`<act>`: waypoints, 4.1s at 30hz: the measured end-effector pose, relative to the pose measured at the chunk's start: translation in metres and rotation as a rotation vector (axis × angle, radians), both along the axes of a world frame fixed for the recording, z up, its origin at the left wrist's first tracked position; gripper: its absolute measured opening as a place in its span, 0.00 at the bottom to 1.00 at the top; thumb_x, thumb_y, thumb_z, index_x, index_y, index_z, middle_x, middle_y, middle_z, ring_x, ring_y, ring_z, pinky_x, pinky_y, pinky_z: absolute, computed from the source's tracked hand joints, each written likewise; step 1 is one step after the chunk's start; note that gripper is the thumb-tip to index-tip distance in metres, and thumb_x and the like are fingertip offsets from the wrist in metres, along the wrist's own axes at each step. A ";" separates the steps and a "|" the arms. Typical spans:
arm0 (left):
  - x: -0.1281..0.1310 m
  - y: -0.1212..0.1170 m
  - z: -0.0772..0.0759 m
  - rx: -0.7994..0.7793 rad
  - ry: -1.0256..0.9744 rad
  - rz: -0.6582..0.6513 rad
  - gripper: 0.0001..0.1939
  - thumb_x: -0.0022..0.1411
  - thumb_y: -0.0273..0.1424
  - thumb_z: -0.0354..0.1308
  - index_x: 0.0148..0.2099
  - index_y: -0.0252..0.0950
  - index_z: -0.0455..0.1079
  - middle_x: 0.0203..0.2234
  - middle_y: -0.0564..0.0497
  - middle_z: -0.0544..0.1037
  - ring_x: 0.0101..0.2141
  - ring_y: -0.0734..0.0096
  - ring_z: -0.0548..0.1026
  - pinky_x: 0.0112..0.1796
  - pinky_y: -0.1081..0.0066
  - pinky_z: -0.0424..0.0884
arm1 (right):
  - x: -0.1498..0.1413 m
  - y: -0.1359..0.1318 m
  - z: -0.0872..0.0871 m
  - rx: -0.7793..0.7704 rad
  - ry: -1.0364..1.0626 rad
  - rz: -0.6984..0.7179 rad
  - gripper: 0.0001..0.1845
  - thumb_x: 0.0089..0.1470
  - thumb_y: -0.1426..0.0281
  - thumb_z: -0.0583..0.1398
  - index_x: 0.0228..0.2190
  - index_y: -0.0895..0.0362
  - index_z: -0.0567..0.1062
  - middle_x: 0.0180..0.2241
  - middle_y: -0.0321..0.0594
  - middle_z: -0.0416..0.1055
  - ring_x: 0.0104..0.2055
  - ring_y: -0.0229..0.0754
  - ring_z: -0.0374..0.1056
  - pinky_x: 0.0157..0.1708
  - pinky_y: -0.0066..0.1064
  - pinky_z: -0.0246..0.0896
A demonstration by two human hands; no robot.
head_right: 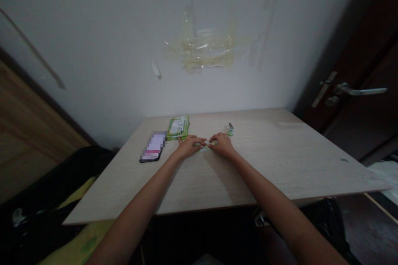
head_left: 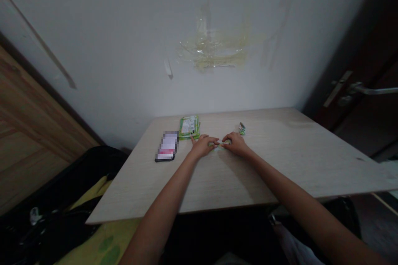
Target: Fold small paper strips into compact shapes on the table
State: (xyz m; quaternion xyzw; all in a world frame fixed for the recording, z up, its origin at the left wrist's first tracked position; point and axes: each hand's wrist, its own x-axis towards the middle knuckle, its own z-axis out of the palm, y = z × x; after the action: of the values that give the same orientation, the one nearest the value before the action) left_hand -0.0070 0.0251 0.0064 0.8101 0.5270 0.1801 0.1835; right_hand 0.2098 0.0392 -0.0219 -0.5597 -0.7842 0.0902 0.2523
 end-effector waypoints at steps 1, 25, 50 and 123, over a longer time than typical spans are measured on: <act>-0.001 0.000 -0.001 -0.007 -0.002 -0.005 0.11 0.64 0.40 0.58 0.47 0.56 0.78 0.56 0.57 0.75 0.63 0.54 0.61 0.62 0.34 0.30 | 0.000 0.000 0.000 -0.003 0.000 0.002 0.17 0.51 0.59 0.66 0.40 0.55 0.82 0.44 0.47 0.75 0.48 0.49 0.68 0.52 0.38 0.58; -0.011 0.004 -0.002 -0.086 0.113 -0.105 0.23 0.67 0.30 0.47 0.58 0.59 0.70 0.64 0.57 0.66 0.69 0.51 0.49 0.57 0.28 0.26 | 0.002 0.000 0.003 -0.033 -0.006 0.029 0.15 0.51 0.62 0.66 0.41 0.54 0.82 0.43 0.45 0.76 0.48 0.47 0.68 0.52 0.37 0.58; -0.012 0.005 -0.002 -0.147 0.143 -0.134 0.25 0.70 0.32 0.42 0.63 0.60 0.62 0.65 0.59 0.63 0.70 0.53 0.45 0.54 0.26 0.18 | 0.020 0.012 0.009 -0.156 0.149 0.205 0.18 0.45 0.79 0.63 0.39 0.56 0.83 0.44 0.45 0.79 0.48 0.48 0.72 0.55 0.40 0.61; 0.008 -0.021 -0.007 0.290 0.103 -0.008 0.12 0.63 0.49 0.57 0.44 0.56 0.79 0.56 0.56 0.74 0.58 0.54 0.62 0.62 0.35 0.33 | 0.001 -0.016 0.017 0.100 -0.081 0.041 0.12 0.57 0.64 0.62 0.38 0.57 0.82 0.41 0.46 0.76 0.45 0.46 0.69 0.49 0.34 0.60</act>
State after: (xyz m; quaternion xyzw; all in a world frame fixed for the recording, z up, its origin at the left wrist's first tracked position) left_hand 0.0013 0.0044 -0.0001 0.8383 0.5011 0.2115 0.0380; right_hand 0.2112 0.0232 -0.0053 -0.5333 -0.8086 0.0333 0.2462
